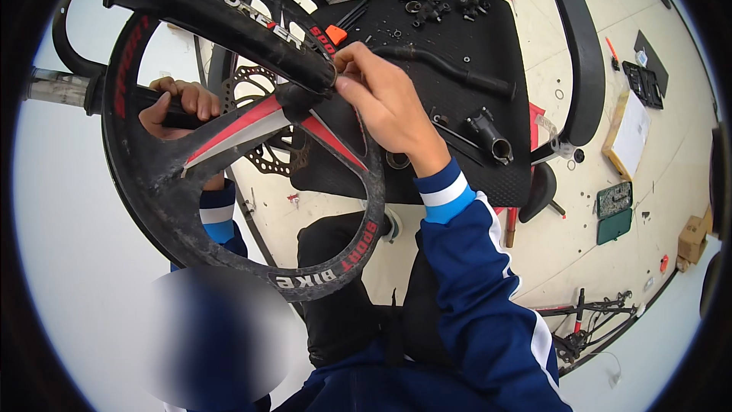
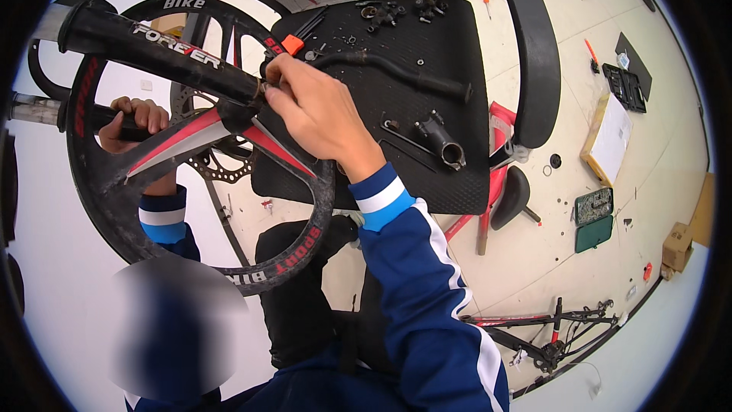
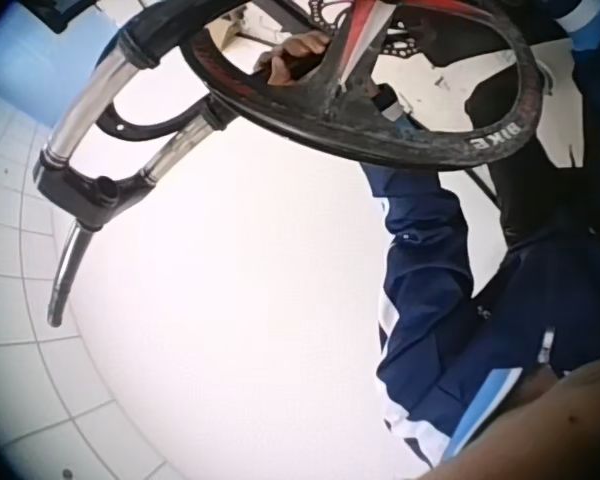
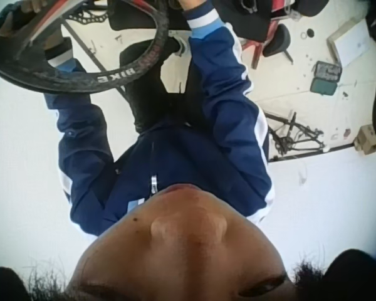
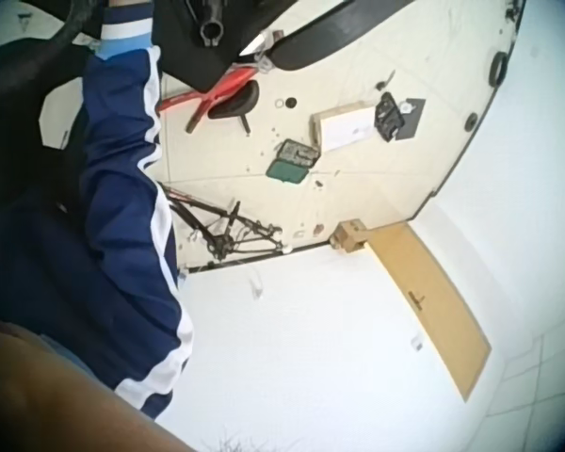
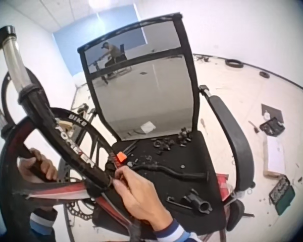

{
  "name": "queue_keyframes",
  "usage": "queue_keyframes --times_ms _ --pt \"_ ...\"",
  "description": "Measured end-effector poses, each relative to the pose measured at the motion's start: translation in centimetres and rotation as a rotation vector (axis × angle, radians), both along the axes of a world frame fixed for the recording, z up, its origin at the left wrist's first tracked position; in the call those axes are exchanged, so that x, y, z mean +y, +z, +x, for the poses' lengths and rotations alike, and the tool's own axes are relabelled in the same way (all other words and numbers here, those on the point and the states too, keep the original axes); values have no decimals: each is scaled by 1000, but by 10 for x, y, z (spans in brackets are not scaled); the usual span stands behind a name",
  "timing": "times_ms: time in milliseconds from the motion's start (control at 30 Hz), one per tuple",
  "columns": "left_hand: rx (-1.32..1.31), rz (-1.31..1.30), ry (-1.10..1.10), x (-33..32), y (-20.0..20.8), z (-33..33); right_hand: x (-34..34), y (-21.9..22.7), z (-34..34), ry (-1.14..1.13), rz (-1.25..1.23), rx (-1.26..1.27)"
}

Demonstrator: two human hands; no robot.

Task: The person installs a disc brake rotor onto a bicycle wheel hub, then uses a red tire lever to seat the tire bead onto the rim. The person then attaches the wheel to a bicycle fork and secures it with a quick-release skewer.

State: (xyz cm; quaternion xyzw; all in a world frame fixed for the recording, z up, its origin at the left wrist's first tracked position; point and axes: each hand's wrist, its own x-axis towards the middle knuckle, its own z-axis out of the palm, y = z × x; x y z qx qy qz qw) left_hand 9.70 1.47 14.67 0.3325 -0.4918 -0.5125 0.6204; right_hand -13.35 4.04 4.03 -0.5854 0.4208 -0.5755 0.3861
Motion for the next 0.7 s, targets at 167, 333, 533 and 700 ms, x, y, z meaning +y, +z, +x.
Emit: queue_keyframes --times_ms 167,333,533,700 --pt "0 -10 -12 -1 0 2 -7 -3 5 22 -37 73" --pt "74 20 -37 -1 -2 3 -8 -1 4 41 46 141" --pt "12 -23 -43 -4 -3 8 0 1 5 -12 -48 125" --pt "40 0 -41 -4 -4 8 -5 1 5 24 -3 112"
